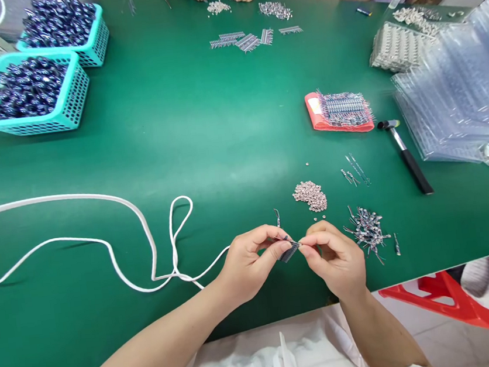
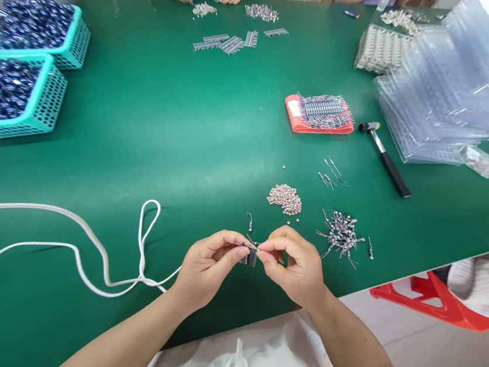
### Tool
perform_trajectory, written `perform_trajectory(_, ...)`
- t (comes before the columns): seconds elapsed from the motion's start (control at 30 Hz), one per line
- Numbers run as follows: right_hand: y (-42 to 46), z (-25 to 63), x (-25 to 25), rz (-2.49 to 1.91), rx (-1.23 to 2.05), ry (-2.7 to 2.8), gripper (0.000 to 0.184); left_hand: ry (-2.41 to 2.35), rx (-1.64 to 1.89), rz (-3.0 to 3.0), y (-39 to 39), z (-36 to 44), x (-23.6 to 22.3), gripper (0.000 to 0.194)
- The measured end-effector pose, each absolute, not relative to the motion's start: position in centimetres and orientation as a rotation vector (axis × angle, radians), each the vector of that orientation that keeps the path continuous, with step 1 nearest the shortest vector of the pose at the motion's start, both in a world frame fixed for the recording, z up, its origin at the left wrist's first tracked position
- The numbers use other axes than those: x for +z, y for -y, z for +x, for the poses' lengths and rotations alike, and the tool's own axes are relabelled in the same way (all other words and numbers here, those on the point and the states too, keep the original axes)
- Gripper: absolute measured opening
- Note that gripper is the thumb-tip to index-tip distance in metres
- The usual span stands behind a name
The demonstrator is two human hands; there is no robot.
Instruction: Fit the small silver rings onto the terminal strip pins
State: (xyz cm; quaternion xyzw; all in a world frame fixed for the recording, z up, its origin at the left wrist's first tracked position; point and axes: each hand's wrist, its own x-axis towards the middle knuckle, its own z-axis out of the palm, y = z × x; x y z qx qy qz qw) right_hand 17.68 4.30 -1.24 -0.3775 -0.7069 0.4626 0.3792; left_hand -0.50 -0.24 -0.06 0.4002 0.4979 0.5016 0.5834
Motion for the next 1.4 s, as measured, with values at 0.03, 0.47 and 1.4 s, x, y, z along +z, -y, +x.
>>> perform_trajectory(0.03,-4.3,17.7,-1.3,-0.964,1.181,1.810,0.011,-1.160,1.168,0.940,0.2,-0.5,0.0,0.011)
perform_trajectory(0.47,-5.0,18.2,-0.9,-0.889,1.558,1.732,0.008,-1.109,1.052,1.007,0.2,-1.1,0.5,0.011)
perform_trajectory(1.4,-5.3,18.2,-0.8,-0.840,1.751,1.633,0.007,-1.237,0.977,1.255,-0.2,-1.2,2.0,0.016)
